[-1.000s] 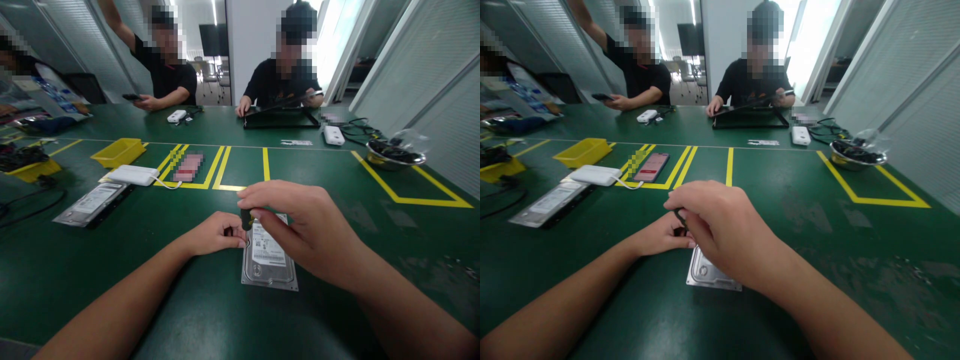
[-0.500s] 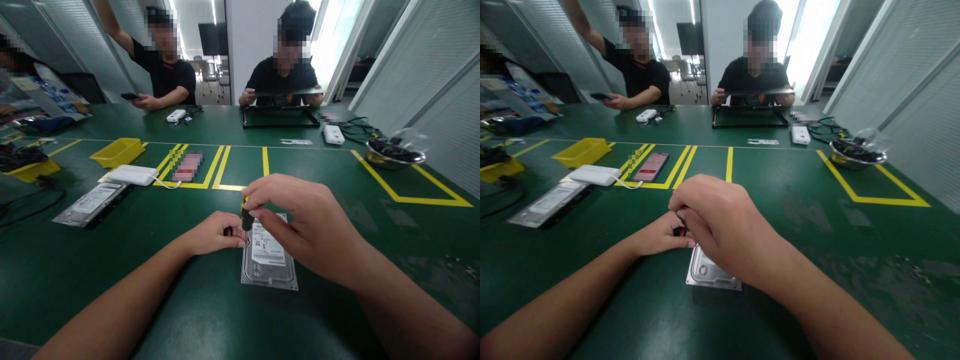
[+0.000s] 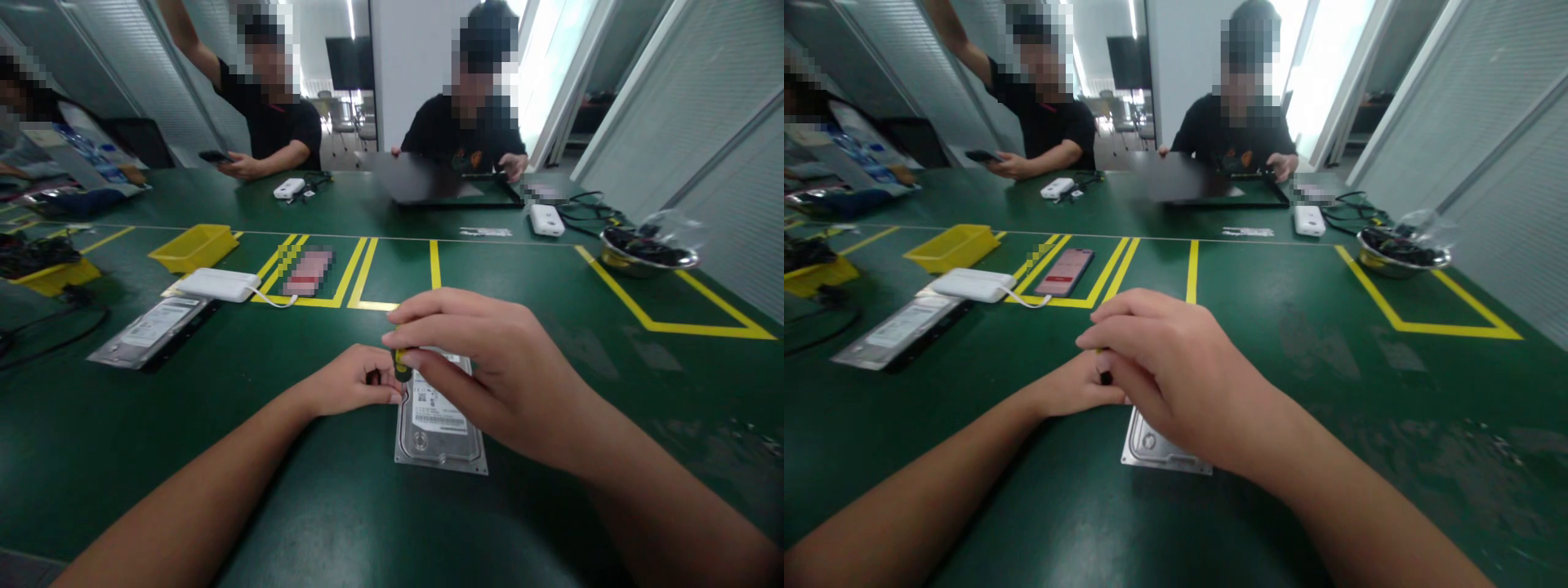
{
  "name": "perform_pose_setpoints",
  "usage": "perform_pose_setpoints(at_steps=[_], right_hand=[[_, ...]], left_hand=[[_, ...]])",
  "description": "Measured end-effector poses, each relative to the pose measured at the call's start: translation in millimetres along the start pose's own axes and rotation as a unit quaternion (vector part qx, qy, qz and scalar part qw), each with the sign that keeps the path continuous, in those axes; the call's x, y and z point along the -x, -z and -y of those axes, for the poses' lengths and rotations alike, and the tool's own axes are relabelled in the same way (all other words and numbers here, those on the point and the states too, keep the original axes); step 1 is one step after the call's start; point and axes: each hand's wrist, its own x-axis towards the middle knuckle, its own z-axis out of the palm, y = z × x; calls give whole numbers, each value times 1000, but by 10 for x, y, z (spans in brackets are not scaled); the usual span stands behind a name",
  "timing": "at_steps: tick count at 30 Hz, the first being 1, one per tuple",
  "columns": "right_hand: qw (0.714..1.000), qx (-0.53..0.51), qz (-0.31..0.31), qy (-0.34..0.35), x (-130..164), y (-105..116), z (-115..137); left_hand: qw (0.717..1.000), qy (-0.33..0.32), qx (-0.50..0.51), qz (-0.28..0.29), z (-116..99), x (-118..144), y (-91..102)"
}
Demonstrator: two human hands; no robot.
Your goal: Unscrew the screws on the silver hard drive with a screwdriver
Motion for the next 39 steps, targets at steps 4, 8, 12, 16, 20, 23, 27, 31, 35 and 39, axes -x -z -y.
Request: perform_pose_setpoints(at_steps=[4,8,12,16,20,23,27,31,35,39], right_hand=[[1000,-1,-6,5,2,-14,-4],[1000,-4,-12,-3,23,-23,-24],[1000,-1,-9,-4,40,-23,-31],[1000,-6,-3,-5,40,-26,-40],[1000,-5,-3,0,28,-35,-51],[1000,-2,-8,-1,18,-40,-54],[1000,-2,-10,-4,10,-41,-53],[1000,-8,-8,-10,9,-43,-43],[1000,-3,-11,-17,10,-53,-31],[1000,6,-18,-18,6,-67,-31]], left_hand=[[1000,-7,9,7,-5,-3,9],[1000,-6,26,5,1,-2,9],[1000,-1,15,1,-1,3,6],[1000,-7,17,7,1,1,11],[999,-20,25,12,19,-2,9],[999,-25,29,7,32,-2,-1],[999,-25,28,10,32,-5,-5],[1000,-12,24,8,10,-8,6],[1000,-13,18,8,-10,-13,15],[1000,-22,19,10,-9,-14,13]])
